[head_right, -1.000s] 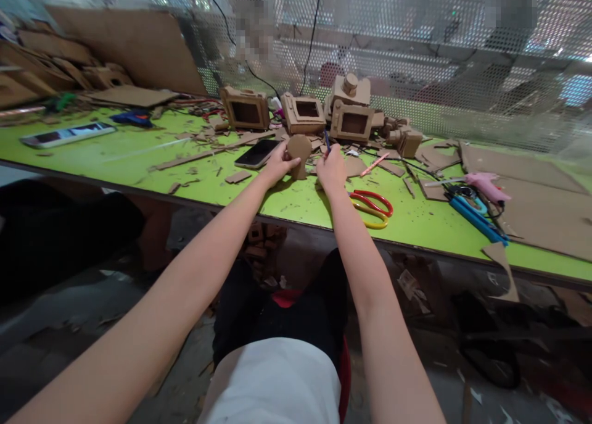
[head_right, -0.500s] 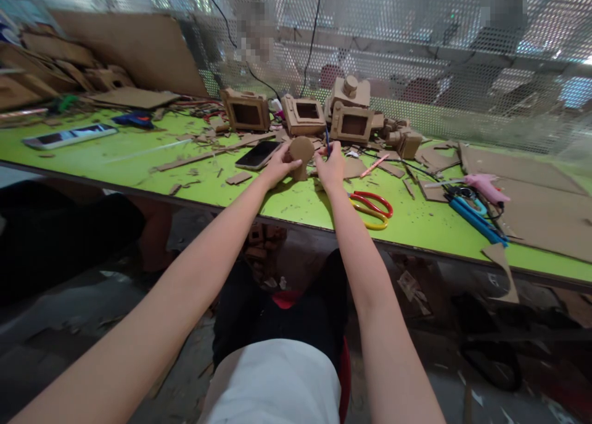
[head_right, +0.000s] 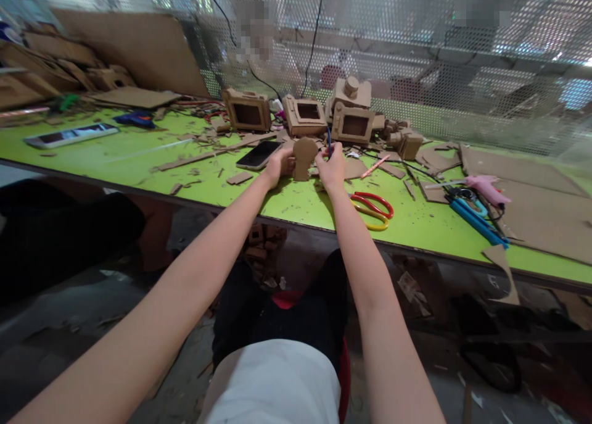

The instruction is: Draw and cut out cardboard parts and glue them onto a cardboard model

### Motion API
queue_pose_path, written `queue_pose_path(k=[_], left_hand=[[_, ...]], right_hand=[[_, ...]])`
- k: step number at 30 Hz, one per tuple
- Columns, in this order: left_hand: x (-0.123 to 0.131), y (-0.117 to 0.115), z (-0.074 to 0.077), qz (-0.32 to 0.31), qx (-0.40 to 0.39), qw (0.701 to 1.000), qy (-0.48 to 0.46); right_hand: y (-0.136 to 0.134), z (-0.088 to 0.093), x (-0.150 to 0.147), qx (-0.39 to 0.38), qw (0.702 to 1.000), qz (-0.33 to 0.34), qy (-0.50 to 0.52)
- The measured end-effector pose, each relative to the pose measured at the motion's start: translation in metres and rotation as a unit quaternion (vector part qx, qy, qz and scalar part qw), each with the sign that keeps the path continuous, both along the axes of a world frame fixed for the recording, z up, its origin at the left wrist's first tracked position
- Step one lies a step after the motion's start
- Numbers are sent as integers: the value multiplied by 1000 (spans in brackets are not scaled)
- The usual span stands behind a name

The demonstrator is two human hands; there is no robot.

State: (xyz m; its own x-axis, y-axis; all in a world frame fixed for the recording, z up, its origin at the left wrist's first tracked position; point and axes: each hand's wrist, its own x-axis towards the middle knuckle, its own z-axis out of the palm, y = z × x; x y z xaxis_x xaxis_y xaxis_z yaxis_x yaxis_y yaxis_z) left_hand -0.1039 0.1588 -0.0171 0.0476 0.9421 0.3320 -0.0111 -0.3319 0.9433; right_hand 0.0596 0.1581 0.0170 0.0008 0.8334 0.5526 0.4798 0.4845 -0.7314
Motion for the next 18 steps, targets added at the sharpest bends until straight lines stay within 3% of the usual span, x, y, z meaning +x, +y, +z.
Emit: queue_pose_path(k=[7, 18], left_hand=[[3, -9, 10, -1, -93, 995, -28], [11, -26, 19, 5, -49, 997, 54]], right_hand=[[2, -3, 0, 15, 999, 9, 30], [11, -1, 6, -42, 987, -97, 117]])
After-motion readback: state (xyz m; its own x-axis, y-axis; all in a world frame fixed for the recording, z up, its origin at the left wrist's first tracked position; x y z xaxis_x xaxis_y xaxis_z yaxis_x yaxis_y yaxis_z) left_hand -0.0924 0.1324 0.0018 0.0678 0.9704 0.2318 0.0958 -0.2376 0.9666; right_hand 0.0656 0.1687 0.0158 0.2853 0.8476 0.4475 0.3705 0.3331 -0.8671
